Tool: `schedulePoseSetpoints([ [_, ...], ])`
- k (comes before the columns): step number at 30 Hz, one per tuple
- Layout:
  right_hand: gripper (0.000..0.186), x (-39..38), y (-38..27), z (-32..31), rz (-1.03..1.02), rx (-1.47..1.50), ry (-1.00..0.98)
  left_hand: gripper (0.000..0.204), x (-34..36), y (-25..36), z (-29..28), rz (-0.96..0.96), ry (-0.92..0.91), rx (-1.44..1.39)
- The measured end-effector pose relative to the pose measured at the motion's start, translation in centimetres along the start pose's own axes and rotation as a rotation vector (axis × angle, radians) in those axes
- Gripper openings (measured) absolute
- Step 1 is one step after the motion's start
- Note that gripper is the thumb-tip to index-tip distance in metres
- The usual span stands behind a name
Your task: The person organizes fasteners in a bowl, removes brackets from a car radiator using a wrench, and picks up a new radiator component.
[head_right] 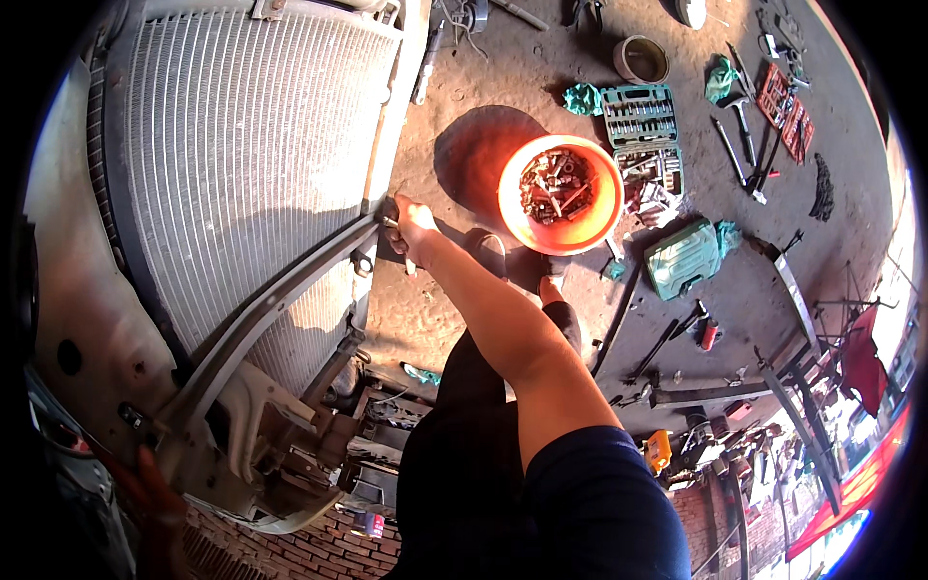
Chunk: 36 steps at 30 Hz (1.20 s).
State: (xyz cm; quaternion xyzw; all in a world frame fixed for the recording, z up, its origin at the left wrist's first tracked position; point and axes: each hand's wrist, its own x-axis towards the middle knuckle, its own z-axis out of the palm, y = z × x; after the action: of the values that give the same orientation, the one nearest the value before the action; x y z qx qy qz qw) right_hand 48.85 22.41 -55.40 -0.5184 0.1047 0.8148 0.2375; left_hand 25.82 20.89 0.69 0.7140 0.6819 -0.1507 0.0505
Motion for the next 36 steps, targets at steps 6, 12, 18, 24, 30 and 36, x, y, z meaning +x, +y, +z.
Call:
schedulePoseSetpoints([
  [6, 0.051, -2.7, 0.8, 0.1, -1.199, -1.222, 0.342, 0.076, -0.5, -1.0, 0.8, 0.0, -0.062, 0.06],
  [12, 0.052, -1.0, 0.4, -0.5, -0.787, -0.868, 0.3, 0.077, -0.5, -1.9, 2.4, 0.02, 0.073, -0.294],
  [18, 0.054, -1.9, -0.8, -0.1, -0.85, -1.174, 0.211, 0.076, -0.8, -1.9, 1.3, -0.028, -0.006, -0.057],
  [24, 0.057, -2.9, -1.1, 1.5, -0.275, -0.472, 0.172, 0.083, -1.0, -1.3, 2.2, -0.14, 0.001, -0.339],
  [30, 0.051, -3.1, -0.9, 0.4, -0.638, -0.842, 0.15, 0.079, -1.1, -2.3, 1.4, -0.066, 0.03, -0.137],
  [36, 0.042, -1.9, -0.4, -0.3, -0.832, -1.098, 0.246, 0.079, -0.8, -1.6, 1.3, -0.058, 0.002, -0.157],
])
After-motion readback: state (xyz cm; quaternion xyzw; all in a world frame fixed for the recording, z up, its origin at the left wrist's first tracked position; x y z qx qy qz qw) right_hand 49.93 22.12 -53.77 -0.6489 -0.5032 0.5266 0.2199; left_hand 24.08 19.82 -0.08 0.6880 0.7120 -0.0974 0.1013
